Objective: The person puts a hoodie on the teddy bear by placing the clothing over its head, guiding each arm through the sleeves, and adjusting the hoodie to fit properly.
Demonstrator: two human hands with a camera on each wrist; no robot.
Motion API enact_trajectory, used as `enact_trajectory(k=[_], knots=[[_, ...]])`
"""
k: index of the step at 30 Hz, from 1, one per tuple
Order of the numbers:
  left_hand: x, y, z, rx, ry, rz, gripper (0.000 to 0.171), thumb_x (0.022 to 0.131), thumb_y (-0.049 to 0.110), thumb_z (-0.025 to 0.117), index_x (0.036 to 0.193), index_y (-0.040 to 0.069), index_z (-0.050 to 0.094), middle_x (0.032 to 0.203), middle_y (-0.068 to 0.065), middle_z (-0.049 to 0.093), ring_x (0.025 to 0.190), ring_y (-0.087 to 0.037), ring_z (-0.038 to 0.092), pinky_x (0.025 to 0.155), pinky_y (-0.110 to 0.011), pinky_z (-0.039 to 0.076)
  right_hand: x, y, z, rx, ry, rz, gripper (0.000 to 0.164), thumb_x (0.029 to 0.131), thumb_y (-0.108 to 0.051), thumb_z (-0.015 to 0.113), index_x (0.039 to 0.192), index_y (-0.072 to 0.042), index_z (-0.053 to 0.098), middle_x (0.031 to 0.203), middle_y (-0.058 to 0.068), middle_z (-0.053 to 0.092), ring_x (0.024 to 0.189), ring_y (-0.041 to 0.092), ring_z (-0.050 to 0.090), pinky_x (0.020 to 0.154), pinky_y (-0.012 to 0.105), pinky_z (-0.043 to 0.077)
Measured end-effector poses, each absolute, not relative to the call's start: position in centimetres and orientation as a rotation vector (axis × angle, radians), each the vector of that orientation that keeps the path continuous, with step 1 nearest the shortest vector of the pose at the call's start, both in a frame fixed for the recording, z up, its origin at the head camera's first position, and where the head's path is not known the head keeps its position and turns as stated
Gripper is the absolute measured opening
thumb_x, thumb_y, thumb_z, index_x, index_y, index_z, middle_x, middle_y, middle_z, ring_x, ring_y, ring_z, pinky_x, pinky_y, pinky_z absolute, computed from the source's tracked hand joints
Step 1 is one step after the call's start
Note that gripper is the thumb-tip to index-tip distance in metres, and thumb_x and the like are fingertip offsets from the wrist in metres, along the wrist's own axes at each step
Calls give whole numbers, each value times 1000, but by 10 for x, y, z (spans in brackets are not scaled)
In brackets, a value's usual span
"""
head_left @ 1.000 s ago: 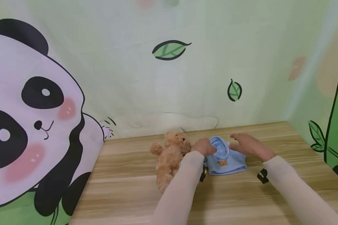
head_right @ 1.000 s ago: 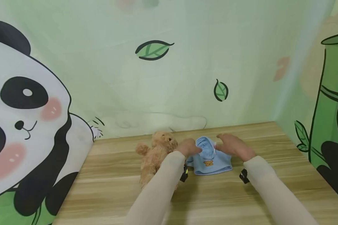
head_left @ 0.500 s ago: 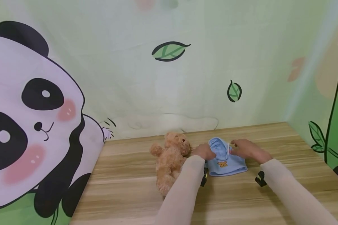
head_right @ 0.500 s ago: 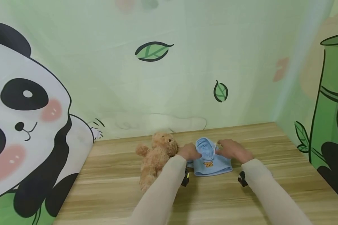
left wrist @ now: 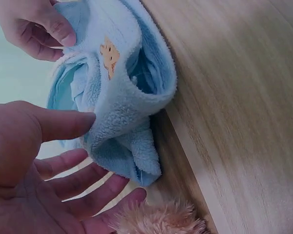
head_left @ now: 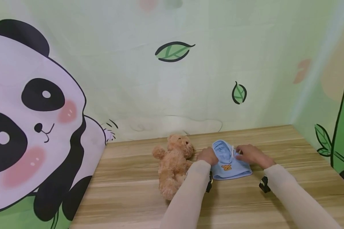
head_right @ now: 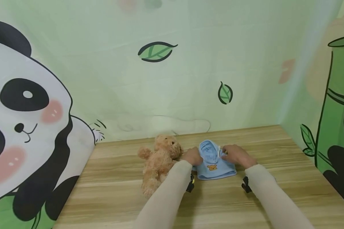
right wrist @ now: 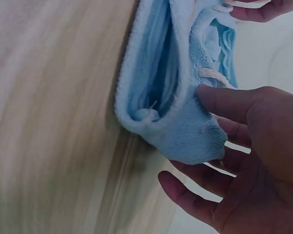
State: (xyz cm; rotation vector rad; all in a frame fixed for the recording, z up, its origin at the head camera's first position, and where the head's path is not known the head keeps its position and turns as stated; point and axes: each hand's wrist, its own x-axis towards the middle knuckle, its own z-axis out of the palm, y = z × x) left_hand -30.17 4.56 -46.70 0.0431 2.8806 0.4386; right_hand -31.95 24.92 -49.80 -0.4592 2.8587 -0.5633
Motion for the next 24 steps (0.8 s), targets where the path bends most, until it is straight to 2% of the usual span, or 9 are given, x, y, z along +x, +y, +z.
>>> enact_trajectory(k=[2,6,17,20,22,24], knots=[[-304,46,-471,48,2891,444,35,90,26,66,121,10,65,116,-9,70,102,-23,67,81,-37,55,-320,249,-500,-463,2871,-566,30,92,-17,65,112,4,62,102,20,66,90,30,62,81,47,52],[-308,44,-478,85,2900,468,27,89,23,67,112,10,68,110,-8,72,95,-21,68,78,-36,55,-321,249,-504,-485,2892,-577,20,91,-15,66,103,1,63,95,16,66,85,26,61,76,44,51],[-313,44,-479,238,2895,511,14,87,18,65,99,11,70,105,-6,72,87,-16,64,73,-32,52,-315,250,-498,-555,2962,-651,15,89,-12,65,97,0,62,88,13,65,78,24,58,69,39,49],[-310,42,-469,287,2891,527,6,88,16,64,87,10,65,93,-5,69,78,-16,58,67,-30,49,-313,252,-494,-556,2984,-691,14,87,-12,64,96,-1,62,85,11,65,75,21,57,66,36,47],[-308,41,-460,317,2899,546,9,87,15,63,79,11,60,82,-3,62,71,-16,52,63,-29,44,-313,252,-491,-556,3005,-716,14,85,-11,64,95,-2,63,83,10,64,74,21,56,65,35,46],[-308,39,-452,347,2895,549,19,88,14,62,72,12,51,72,-2,51,65,-15,44,57,-28,37,-312,252,-487,-559,3020,-731,14,84,-12,65,94,-2,63,82,9,64,72,20,56,64,34,45]])
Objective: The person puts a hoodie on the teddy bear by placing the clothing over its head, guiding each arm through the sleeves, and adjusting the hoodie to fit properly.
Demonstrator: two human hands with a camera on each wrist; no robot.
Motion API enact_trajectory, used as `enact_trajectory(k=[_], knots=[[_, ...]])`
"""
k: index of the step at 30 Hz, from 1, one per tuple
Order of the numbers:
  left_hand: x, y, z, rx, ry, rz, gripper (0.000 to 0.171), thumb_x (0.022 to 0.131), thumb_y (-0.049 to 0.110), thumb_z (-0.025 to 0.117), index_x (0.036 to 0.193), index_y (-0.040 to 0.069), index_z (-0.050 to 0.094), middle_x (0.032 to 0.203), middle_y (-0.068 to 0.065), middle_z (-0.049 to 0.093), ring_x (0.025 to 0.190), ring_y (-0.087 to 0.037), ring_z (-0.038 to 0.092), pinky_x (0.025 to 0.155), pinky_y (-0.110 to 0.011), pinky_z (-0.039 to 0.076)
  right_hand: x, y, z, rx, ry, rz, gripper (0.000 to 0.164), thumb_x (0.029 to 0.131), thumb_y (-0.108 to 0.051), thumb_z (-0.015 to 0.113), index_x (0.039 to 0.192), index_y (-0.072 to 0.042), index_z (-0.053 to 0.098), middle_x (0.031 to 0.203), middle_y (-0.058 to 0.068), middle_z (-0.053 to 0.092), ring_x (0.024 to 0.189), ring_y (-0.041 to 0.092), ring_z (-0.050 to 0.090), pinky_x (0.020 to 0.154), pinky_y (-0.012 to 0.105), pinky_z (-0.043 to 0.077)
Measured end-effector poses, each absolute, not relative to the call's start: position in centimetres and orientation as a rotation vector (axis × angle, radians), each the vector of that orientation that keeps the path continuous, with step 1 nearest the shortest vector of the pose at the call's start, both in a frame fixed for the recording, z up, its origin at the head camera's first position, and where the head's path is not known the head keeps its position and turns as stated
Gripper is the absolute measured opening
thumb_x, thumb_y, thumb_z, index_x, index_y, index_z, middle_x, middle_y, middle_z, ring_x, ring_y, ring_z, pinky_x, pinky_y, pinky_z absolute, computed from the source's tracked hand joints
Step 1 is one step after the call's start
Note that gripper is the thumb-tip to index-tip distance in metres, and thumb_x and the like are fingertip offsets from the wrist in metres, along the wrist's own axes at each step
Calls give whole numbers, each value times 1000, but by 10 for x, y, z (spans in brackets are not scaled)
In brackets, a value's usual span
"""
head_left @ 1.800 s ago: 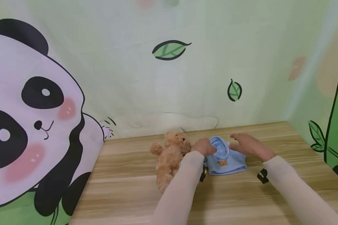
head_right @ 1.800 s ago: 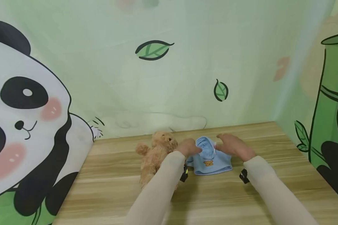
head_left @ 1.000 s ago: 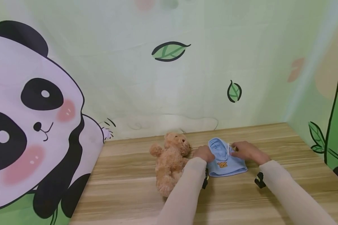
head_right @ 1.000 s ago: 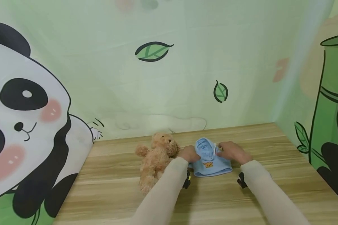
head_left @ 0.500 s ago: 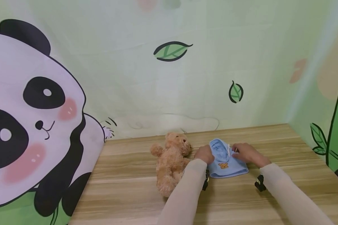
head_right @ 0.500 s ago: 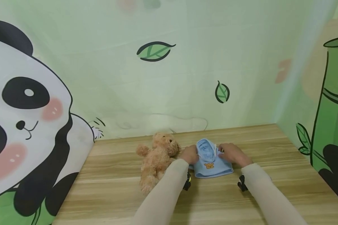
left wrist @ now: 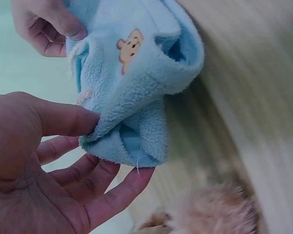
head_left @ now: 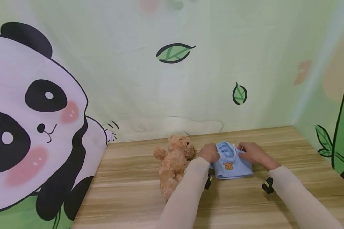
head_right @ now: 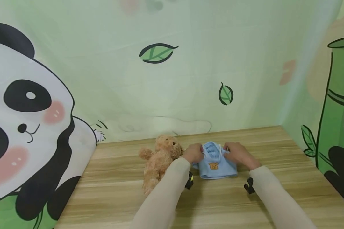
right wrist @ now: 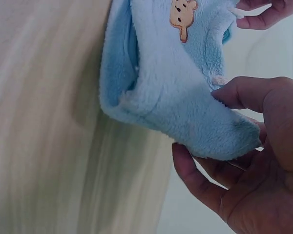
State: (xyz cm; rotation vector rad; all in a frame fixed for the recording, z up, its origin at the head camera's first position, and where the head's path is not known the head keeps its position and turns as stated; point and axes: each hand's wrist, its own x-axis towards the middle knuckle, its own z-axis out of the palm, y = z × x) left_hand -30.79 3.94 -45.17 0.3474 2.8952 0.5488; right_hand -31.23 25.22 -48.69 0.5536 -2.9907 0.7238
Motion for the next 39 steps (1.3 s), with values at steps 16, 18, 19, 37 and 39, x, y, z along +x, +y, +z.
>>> enact_trajectory(k=[16,18,19,37,39], knots=[[-312,24,-410,464,2899,528,6,90,10,60,96,10,62,90,-2,63,75,-14,52,67,-25,43,-308,245,-458,523,-2852,736,15,84,-9,66,97,-1,64,81,8,64,73,19,56,65,32,45],[-311,22,-405,465,2899,535,17,90,10,60,107,9,63,101,-3,67,83,-14,55,74,-25,47,-306,243,-455,526,-2837,736,16,85,-10,66,98,-1,64,81,8,64,73,19,56,65,32,45],[-311,20,-402,466,2894,549,20,91,10,60,110,8,63,105,-4,67,85,-15,56,76,-26,48,-306,242,-453,525,-2834,738,16,85,-10,66,98,-1,64,82,8,65,73,18,56,66,32,45],[-305,-23,-360,523,2866,771,27,92,5,53,119,9,58,84,-6,58,58,-12,45,49,-23,37,-295,212,-420,509,-2678,893,18,90,-11,66,105,-1,66,90,11,70,80,22,62,70,33,49],[-303,-29,-356,537,2874,779,28,93,5,52,120,9,58,84,-5,59,59,-12,46,50,-23,38,-294,207,-417,500,-2669,906,19,90,-12,66,106,-2,66,91,11,70,82,23,63,71,34,49]])
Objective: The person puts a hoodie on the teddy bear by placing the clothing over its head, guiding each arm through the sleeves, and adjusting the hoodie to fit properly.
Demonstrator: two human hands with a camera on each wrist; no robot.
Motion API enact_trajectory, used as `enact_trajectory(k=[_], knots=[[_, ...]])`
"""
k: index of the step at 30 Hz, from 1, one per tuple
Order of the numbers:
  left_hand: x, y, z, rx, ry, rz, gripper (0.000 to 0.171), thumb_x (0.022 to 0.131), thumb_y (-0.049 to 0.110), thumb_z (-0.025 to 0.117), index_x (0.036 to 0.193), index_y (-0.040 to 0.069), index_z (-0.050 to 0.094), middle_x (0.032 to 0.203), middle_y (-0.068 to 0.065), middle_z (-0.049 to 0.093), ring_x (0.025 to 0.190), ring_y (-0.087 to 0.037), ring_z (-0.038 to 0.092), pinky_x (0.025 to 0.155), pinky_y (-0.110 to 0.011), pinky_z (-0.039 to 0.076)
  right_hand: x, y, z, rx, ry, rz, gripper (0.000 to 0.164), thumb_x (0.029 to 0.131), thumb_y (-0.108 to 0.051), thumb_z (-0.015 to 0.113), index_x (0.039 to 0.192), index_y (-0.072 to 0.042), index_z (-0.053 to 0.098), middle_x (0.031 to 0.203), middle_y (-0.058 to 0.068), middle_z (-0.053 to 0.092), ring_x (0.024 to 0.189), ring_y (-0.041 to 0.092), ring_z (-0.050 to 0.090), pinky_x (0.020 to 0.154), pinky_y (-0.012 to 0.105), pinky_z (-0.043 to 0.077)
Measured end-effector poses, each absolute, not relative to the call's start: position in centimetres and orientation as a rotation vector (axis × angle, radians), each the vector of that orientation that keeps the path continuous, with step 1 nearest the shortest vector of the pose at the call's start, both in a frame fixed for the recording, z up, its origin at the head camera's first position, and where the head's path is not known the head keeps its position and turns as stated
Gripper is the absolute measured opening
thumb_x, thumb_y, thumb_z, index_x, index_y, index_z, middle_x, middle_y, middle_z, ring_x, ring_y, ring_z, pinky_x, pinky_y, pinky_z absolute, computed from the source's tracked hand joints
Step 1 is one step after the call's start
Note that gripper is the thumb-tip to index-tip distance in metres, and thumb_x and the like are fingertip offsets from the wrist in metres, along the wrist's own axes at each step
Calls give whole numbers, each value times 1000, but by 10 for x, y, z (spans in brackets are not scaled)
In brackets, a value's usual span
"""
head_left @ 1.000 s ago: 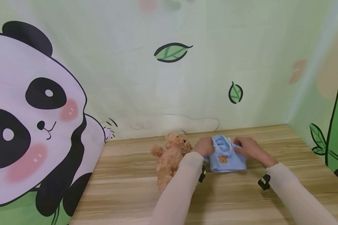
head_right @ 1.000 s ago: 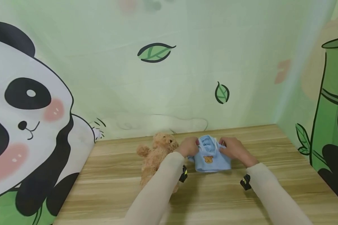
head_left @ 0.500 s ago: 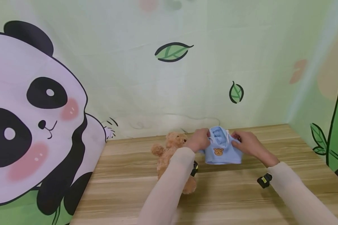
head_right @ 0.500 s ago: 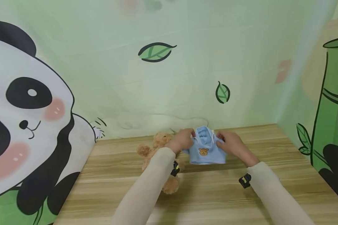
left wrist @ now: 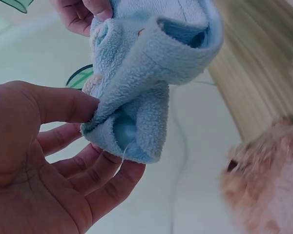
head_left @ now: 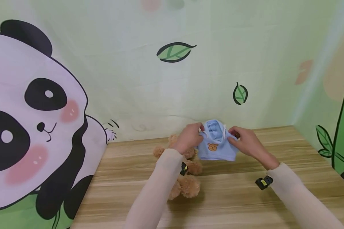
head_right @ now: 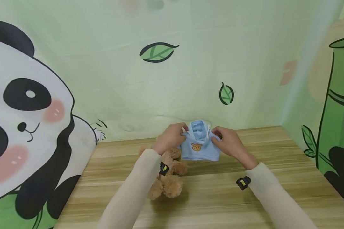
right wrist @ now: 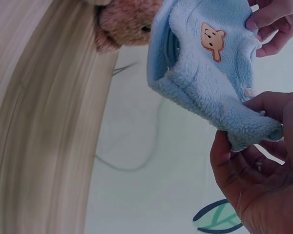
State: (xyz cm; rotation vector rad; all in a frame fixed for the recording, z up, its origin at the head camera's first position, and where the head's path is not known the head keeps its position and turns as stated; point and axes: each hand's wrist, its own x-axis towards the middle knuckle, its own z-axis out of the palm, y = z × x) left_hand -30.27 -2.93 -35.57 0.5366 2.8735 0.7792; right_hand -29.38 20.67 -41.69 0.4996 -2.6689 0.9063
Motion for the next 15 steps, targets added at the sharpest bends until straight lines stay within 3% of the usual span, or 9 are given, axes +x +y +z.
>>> enact_trajectory(k=[15], knots=[[-292,-77,-341,616,2992,784,24,92,7,55,115,7,63,103,-10,66,82,-20,58,67,-28,47,-291,165,-413,537,-2554,1092,19,90,-11,67,107,-2,66,94,13,70,84,25,64,72,35,52]])
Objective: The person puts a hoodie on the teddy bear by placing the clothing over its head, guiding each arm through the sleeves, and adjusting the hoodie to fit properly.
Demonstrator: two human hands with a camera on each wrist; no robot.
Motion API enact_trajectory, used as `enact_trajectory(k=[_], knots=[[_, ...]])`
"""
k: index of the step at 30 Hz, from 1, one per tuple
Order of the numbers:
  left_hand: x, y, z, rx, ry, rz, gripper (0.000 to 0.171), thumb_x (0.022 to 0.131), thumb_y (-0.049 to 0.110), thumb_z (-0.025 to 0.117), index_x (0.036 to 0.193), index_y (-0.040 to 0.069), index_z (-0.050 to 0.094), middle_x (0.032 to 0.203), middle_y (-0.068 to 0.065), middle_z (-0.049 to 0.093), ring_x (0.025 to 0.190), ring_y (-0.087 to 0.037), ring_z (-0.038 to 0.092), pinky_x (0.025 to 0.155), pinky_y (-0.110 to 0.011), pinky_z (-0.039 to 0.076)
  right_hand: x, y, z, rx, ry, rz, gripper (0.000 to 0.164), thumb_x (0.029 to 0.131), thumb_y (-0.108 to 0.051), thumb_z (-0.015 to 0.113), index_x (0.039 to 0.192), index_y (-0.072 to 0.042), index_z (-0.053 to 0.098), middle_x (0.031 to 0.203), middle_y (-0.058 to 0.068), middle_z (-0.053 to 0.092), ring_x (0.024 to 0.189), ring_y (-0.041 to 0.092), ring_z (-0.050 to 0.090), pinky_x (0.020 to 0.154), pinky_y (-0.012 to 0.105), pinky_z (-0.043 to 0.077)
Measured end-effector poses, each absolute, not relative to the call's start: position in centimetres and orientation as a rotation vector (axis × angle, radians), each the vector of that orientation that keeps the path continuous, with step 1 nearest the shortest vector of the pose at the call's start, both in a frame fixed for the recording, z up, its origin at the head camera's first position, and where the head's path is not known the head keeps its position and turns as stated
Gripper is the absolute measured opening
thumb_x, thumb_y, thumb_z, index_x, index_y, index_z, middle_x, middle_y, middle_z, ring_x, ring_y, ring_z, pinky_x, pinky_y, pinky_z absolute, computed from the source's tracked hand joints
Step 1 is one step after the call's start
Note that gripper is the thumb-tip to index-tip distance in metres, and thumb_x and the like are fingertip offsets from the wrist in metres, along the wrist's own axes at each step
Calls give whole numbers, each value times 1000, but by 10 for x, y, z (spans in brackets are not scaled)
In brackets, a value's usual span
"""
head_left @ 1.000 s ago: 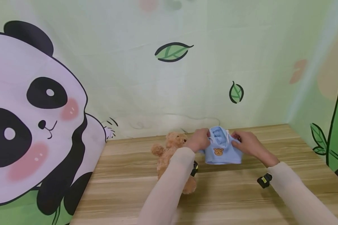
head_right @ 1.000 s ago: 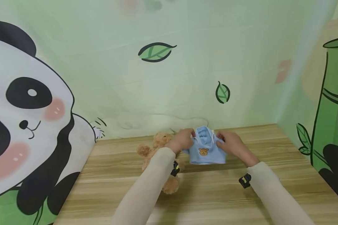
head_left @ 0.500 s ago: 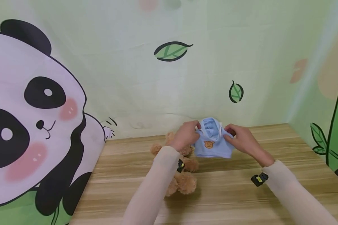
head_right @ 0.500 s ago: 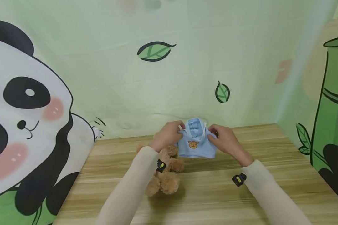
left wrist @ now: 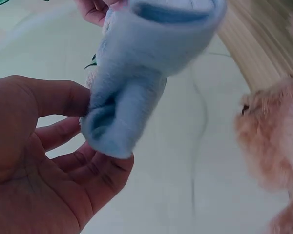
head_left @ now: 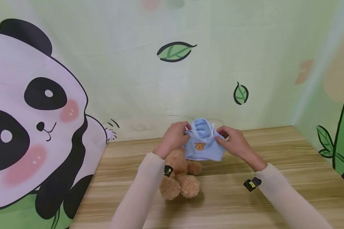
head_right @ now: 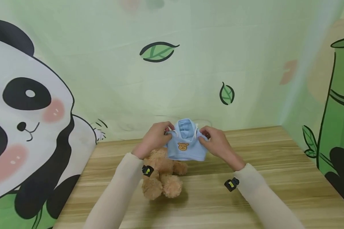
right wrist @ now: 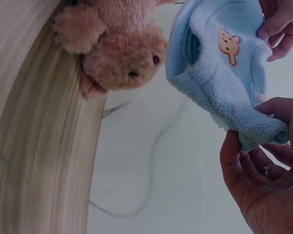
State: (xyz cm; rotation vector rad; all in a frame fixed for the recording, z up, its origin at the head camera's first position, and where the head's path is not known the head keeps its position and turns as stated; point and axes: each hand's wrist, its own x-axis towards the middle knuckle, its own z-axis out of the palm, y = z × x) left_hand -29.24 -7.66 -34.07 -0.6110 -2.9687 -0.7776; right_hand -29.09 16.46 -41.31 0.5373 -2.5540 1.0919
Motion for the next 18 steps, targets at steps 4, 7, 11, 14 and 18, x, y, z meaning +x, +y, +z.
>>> enact_trajectory(k=[4,7,11,14,18], knots=[[-290,-91,-341,-614,-2947,-771,24,92,8,56,115,6,64,107,-12,66,86,-21,58,73,-31,49,-290,153,-417,553,-2536,1147,18,91,-12,68,107,-3,66,94,12,70,84,25,64,73,35,52],[-290,-101,-344,-590,-2940,-764,24,92,9,57,115,7,65,104,-11,64,83,-21,57,71,-32,49,-290,146,-421,578,-2523,1184,18,92,-14,67,107,-4,66,93,11,69,83,23,64,73,34,51],[-292,-114,-351,-566,-2935,-776,24,92,8,58,114,6,67,99,-10,62,82,-21,54,72,-32,48,-291,137,-429,609,-2498,1229,18,93,-16,68,106,-4,67,91,9,69,82,20,63,74,32,51],[-293,-122,-358,-563,-2933,-777,23,91,8,59,113,6,68,97,-10,62,83,-21,52,76,-34,47,-291,130,-438,616,-2489,1267,19,93,-16,68,108,-4,67,92,8,69,83,19,63,74,31,52],[-294,-131,-368,-579,-2930,-775,25,91,7,58,114,5,69,98,-12,62,84,-22,53,78,-36,48,-292,121,-450,605,-2503,1312,20,93,-15,67,109,-3,67,93,10,69,83,19,63,73,28,52]])
